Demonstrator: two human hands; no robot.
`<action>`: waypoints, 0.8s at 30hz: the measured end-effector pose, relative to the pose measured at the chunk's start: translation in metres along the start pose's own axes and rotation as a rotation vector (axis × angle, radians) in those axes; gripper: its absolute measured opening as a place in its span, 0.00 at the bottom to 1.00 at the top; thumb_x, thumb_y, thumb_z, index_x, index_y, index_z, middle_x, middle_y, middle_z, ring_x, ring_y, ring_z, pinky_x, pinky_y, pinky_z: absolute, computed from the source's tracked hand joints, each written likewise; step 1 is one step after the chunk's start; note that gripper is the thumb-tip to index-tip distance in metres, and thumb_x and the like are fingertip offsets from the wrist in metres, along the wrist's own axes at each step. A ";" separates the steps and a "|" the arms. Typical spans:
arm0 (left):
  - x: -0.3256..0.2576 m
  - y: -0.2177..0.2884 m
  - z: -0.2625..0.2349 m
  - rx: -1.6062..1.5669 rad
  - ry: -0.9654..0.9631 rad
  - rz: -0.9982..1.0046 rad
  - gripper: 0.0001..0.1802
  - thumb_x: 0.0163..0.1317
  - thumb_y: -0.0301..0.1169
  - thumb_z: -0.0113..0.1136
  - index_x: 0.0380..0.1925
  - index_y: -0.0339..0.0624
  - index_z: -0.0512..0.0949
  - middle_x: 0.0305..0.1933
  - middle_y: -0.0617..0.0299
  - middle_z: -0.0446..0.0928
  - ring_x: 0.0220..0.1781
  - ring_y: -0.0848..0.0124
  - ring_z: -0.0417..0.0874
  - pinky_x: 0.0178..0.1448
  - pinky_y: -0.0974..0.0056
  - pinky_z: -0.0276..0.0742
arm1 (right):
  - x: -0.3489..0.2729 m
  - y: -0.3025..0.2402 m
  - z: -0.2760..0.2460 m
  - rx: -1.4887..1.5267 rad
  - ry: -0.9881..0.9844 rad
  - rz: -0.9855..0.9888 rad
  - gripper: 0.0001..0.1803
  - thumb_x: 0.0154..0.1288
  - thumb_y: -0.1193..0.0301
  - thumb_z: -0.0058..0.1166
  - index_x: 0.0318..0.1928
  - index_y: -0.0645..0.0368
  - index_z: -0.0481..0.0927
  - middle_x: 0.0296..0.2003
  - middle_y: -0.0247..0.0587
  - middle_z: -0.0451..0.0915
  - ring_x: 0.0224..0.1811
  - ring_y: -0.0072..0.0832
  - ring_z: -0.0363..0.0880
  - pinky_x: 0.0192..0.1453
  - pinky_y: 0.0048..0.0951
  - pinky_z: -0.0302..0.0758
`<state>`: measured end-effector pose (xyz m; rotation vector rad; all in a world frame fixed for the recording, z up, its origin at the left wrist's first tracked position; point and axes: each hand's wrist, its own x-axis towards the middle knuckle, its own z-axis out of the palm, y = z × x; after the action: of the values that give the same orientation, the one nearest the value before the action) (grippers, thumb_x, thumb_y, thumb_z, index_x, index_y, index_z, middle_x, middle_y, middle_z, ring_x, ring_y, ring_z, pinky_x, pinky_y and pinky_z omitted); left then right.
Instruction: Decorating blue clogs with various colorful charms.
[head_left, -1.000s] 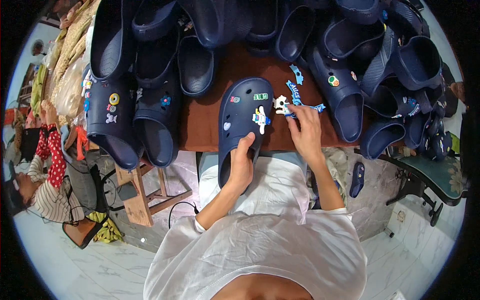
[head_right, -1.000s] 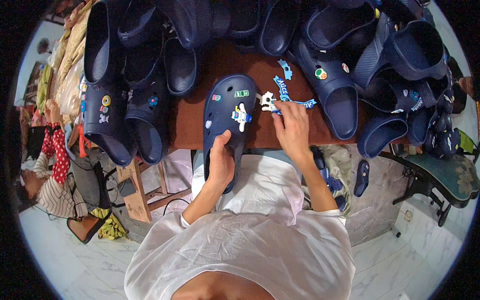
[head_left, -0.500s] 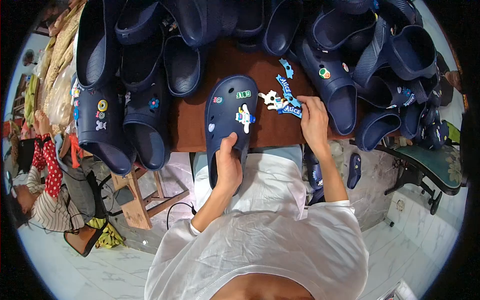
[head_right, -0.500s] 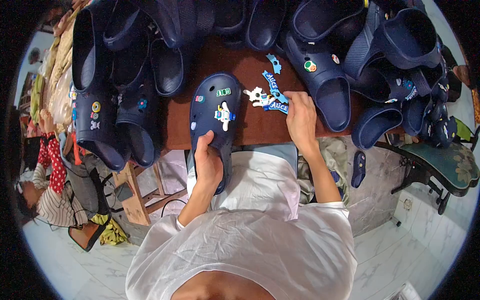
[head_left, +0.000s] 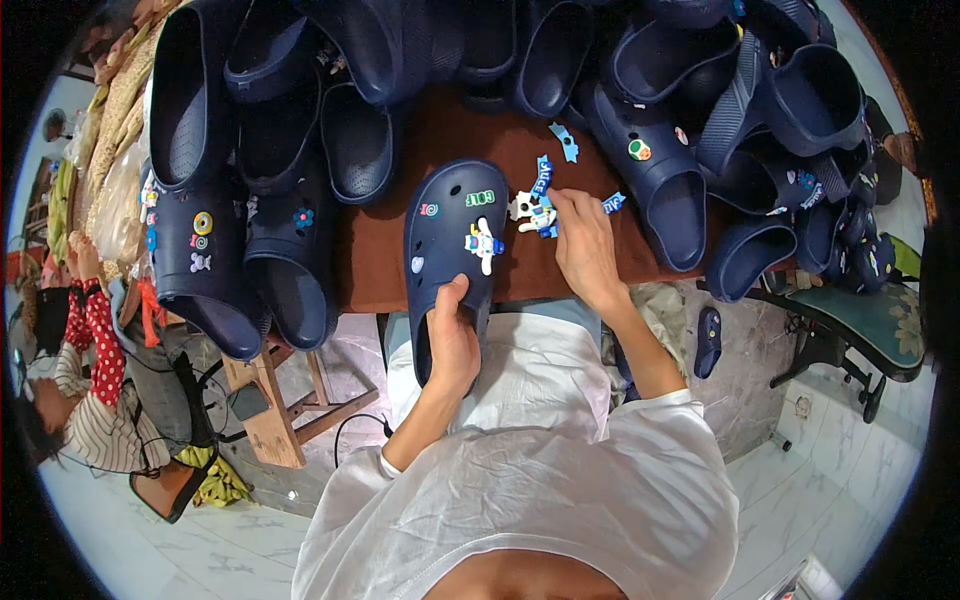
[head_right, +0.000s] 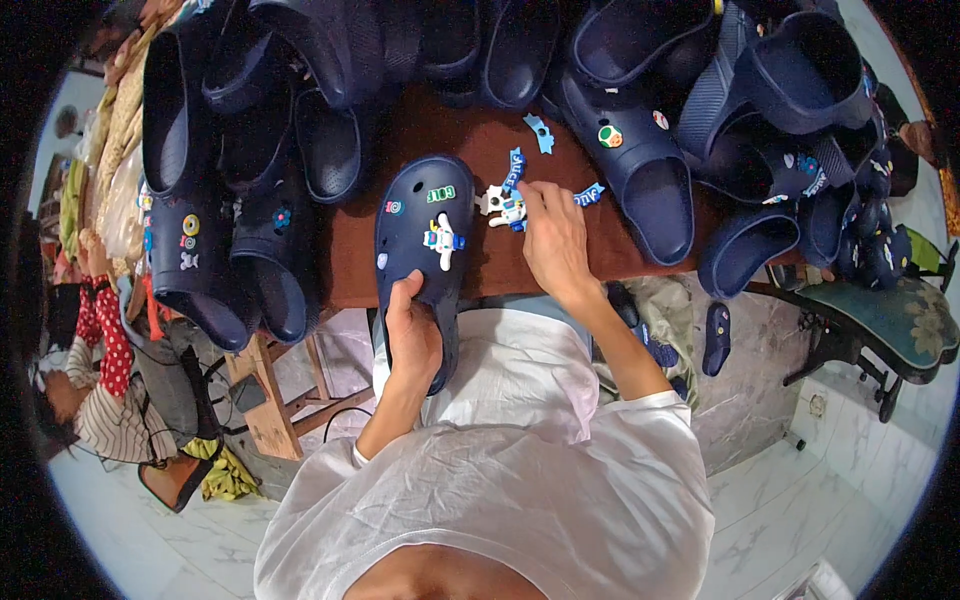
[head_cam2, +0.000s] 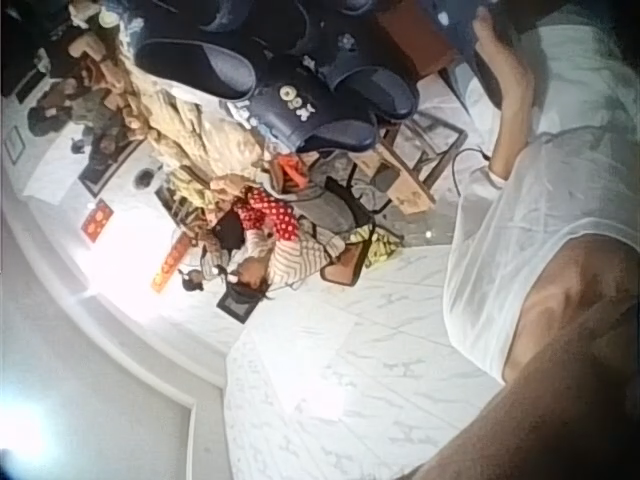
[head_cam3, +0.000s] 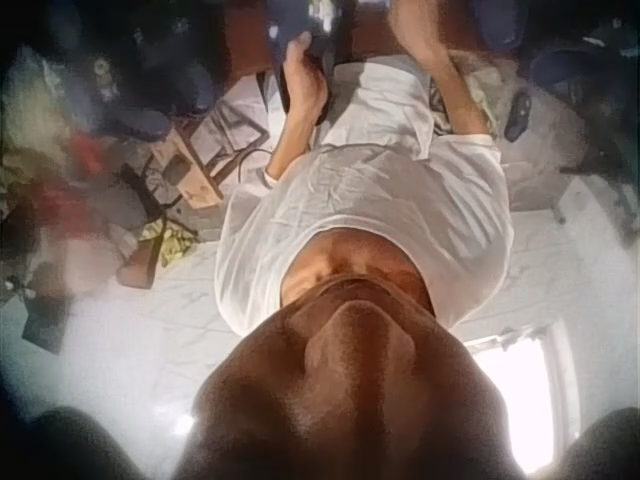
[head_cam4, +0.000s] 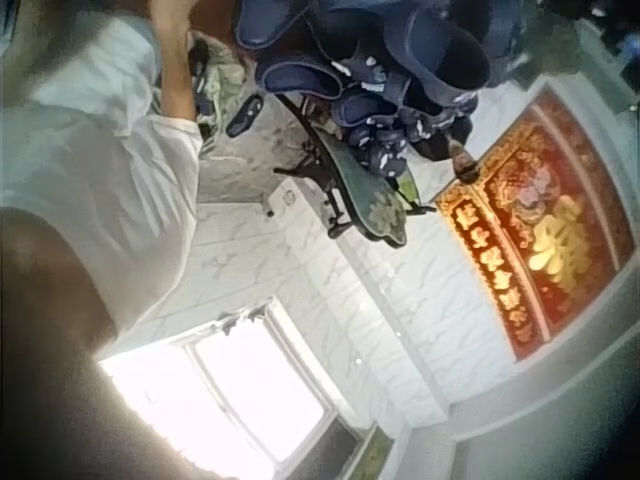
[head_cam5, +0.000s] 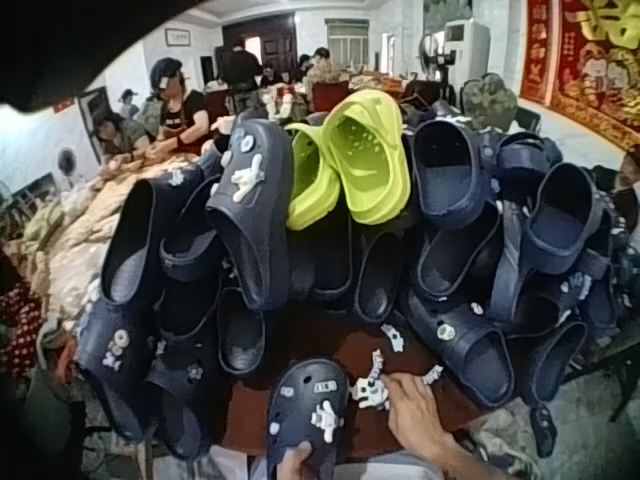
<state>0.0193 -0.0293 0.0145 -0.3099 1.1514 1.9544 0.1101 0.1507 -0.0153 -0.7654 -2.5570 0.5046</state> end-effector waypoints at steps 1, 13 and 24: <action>0.000 0.002 0.001 -0.006 -0.008 0.010 0.22 0.61 0.33 0.53 0.54 0.35 0.70 0.52 0.58 0.76 0.53 0.66 0.76 0.60 0.62 0.69 | 0.002 -0.002 -0.003 0.003 0.016 0.007 0.22 0.56 0.83 0.46 0.53 0.66 0.74 0.48 0.50 0.73 0.50 0.47 0.70 0.55 0.42 0.67; 0.000 0.003 -0.001 0.013 -0.005 0.006 0.21 0.62 0.34 0.53 0.53 0.35 0.71 0.51 0.60 0.76 0.53 0.67 0.76 0.60 0.62 0.68 | -0.027 0.023 -0.018 -0.126 0.001 0.097 0.24 0.56 0.86 0.44 0.55 0.69 0.72 0.55 0.56 0.71 0.57 0.51 0.68 0.62 0.43 0.67; 0.000 0.001 0.000 -0.043 0.038 0.038 0.14 0.61 0.34 0.57 0.41 0.36 0.76 0.44 0.65 0.76 0.47 0.74 0.74 0.55 0.67 0.66 | 0.004 0.019 -0.016 0.062 0.083 0.047 0.16 0.61 0.80 0.48 0.51 0.63 0.76 0.45 0.49 0.76 0.48 0.46 0.73 0.53 0.41 0.70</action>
<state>0.0187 -0.0297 0.0148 -0.3510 1.1487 2.0163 0.1233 0.1716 -0.0090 -0.8090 -2.4408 0.5530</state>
